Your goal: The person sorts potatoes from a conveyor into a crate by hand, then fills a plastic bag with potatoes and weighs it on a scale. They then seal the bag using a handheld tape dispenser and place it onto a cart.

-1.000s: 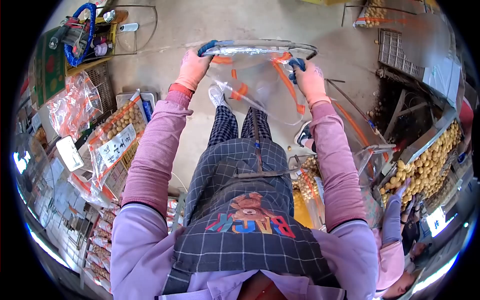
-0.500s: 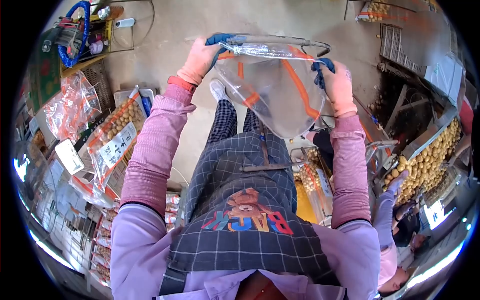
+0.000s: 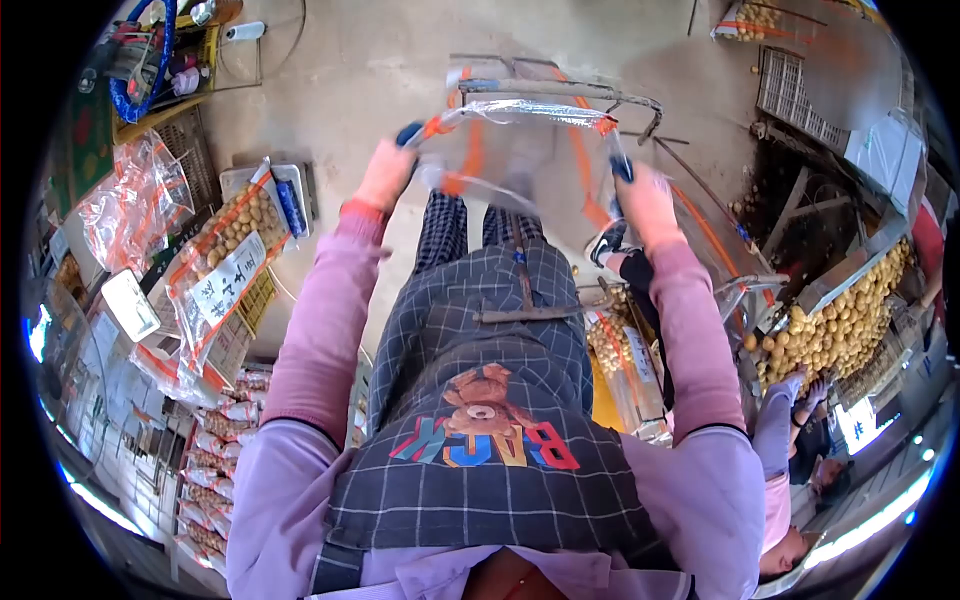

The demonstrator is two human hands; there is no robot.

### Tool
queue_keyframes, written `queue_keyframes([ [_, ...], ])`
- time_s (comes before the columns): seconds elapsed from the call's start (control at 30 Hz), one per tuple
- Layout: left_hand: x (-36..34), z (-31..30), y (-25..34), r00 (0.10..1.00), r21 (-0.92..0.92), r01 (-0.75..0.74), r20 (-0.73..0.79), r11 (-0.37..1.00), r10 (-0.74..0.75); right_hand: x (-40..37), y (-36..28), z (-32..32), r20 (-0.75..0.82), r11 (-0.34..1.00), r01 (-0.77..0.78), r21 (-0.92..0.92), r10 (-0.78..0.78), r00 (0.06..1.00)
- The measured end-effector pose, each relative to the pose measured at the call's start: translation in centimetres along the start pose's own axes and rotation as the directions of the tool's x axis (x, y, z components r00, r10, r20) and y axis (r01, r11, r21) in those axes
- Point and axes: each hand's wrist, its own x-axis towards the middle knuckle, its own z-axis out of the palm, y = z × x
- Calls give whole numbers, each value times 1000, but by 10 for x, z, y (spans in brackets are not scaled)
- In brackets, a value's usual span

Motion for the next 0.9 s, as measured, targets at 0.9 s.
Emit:
queue_keyframes([
  [0.9, -188, 50, -62, 900, -701, 425, 394, 572, -186, -209, -26, 103, 21, 772, 534, -345, -562, 827],
])
